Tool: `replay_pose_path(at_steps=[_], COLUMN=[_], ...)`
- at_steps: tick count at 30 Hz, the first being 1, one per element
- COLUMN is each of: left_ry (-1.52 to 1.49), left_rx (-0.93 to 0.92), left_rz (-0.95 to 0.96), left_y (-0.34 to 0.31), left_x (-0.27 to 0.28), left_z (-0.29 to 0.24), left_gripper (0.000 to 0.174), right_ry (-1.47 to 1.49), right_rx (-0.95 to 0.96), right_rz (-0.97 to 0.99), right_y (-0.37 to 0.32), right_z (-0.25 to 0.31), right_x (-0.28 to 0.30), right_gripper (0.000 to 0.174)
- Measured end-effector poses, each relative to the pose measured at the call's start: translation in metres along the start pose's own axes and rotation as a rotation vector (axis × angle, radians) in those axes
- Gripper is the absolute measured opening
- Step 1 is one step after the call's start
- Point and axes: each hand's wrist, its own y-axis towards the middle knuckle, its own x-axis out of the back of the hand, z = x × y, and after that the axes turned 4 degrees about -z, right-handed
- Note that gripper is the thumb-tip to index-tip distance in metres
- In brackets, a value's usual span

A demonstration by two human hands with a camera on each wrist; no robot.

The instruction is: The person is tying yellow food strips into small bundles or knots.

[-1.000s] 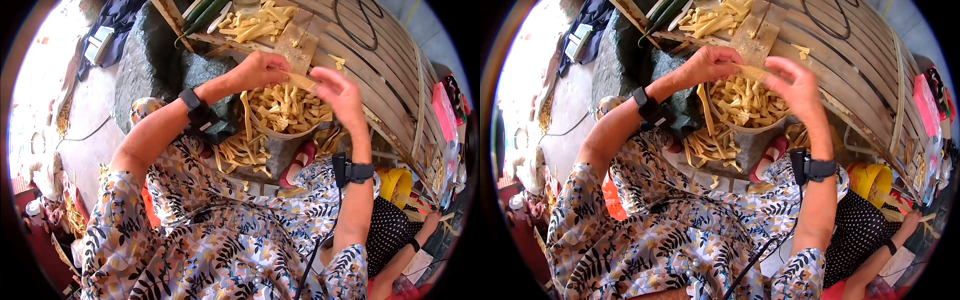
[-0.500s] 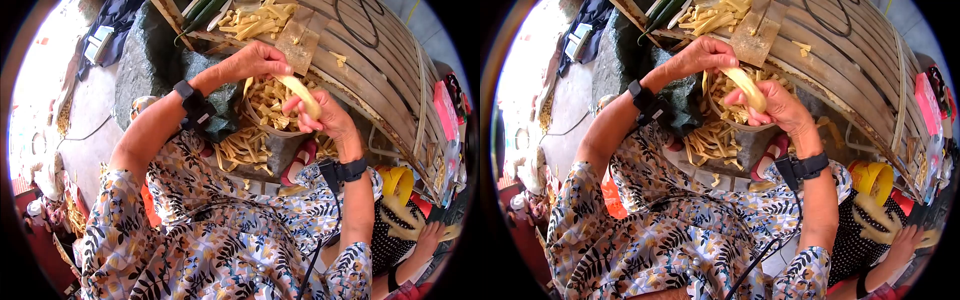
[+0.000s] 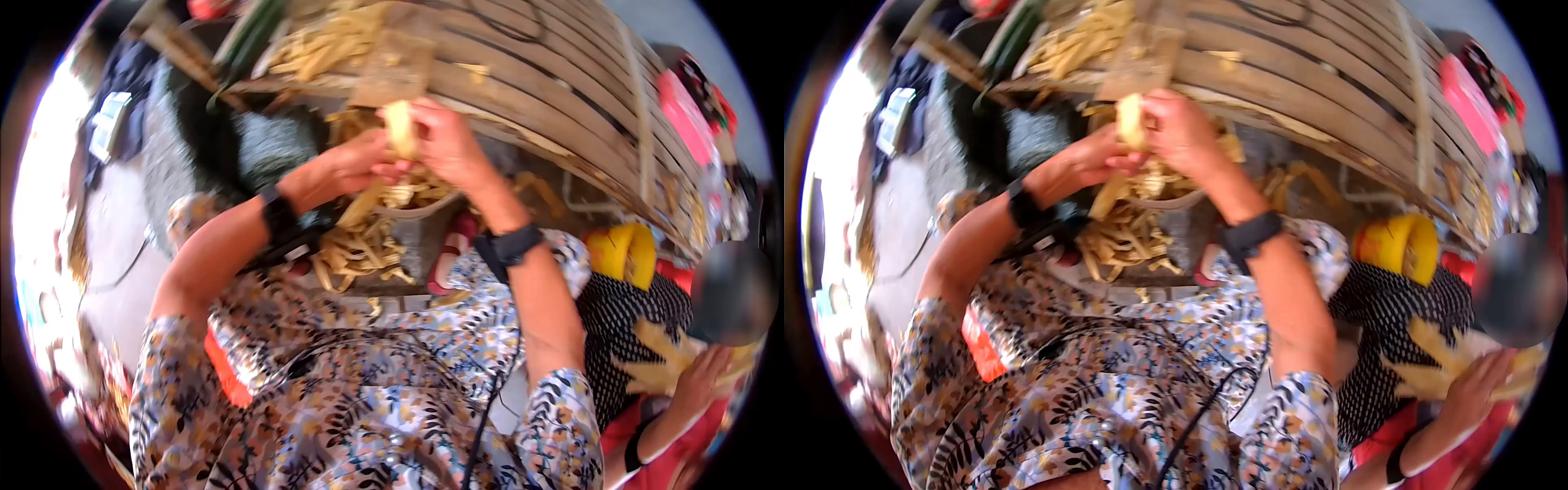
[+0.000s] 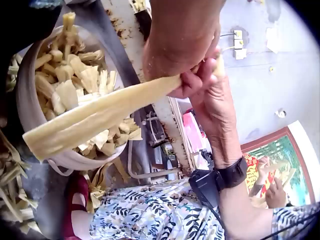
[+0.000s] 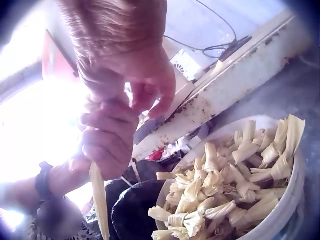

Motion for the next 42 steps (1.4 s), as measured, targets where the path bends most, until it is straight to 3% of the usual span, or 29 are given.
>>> replay_pose_path(at_steps=[1,3,4,5,6,7,8,11,14,16,18,22,25,26,28,29,34,37,41,42], left_ry=[-0.093,-0.019,0.196,0.473,0.552,0.708,0.824,0.704,1.015,1.078,1.152,0.629,0.214,0.179,0.174,0.173,0.365,0.374,0.503,0.555], left_rx=[-0.034,-0.273,-0.364,-0.503,-0.62,-0.626,-0.641,-0.5,-0.542,-0.557,-0.637,-0.467,-0.33,-0.3,-0.317,-0.327,-0.336,-0.315,-0.312,-0.293], left_rz=[-0.099,-0.248,-0.458,-0.501,-0.637,-0.662,-0.575,-0.645,-0.523,-0.547,-0.564,-0.567,-0.466,-0.463,-0.439,-0.425,-0.376,-0.352,-0.326,-0.335], left_y=[0.002,0.011,0.01,0.006,0.009,0.003,0.001,-0.002,-0.001,0.003,0.005,0.008,0.003,-0.003,-0.008,-0.009,-0.01,-0.013,-0.013,-0.013], left_x=[0.0,0.012,0.004,-0.001,0.0,-0.015,-0.012,-0.026,-0.032,-0.029,-0.023,0.002,-0.007,-0.021,-0.027,-0.028,-0.017,-0.003,0.004,0.004], left_z=[-0.001,0.001,-0.004,-0.01,-0.009,-0.015,-0.018,-0.023,-0.019,-0.015,-0.011,-0.013,-0.019,-0.02,-0.017,-0.017,-0.021,-0.022,-0.023,-0.022], left_gripper=[0.006,0.014,0.017,0.016,0.017,0.017,0.019,0.021,0.016,0.015,0.013,0.016,0.016,0.018,0.018,0.018,0.025,0.022,0.018,0.018], right_ry=[-0.39,-0.58,-0.639,-0.655,-0.393,-0.327,-0.056,-0.149,-0.177,-0.281,-0.362,-0.349,0.033,0.267,0.31,0.524,0.686,0.784,0.751,0.657], right_rx=[0.113,0.122,0.026,-0.029,-0.206,-0.282,-0.35,-0.394,-0.429,-0.42,-0.175,0.013,-0.07,-0.202,-0.083,-0.145,-0.398,-0.598,-0.444,-0.451], right_rz=[-0.124,-0.382,-0.379,-0.37,-0.295,-0.223,-0.161,-0.157,-0.191,-0.218,-0.321,-0.474,-0.564,-0.565,-0.651,-0.726,-0.562,-0.299,-0.095,-0.135], right_y=[0.002,0.0,-0.001,0.0,0.002,0.002,0.0,0.004,0.002,0.001,-0.005,0.004,0.007,0.004,0.009,0.012,0.008,0.003,-0.001,0.0], right_z=[0.008,0.014,0.022,0.019,0.031,0.032,0.044,0.01,0.01,0.004,-0.001,0.003,0.014,0.025,0.007,0.001,-0.003,0.02,0.013,0.013], right_x=[0.006,0.005,0.005,0.002,0.006,0.011,0.02,0.011,0.004,-0.006,-0.011,-0.019,-0.006,0.008,0.015,0.018,0.027,0.032,0.012,0.006], right_gripper=[0.023,0.023,0.023,0.022,0.024,0.025,0.026,0.023,0.019,0.018,0.012,0.01,0.008,0.007,0.006,0.006,0.014,0.017,0.016,0.014])
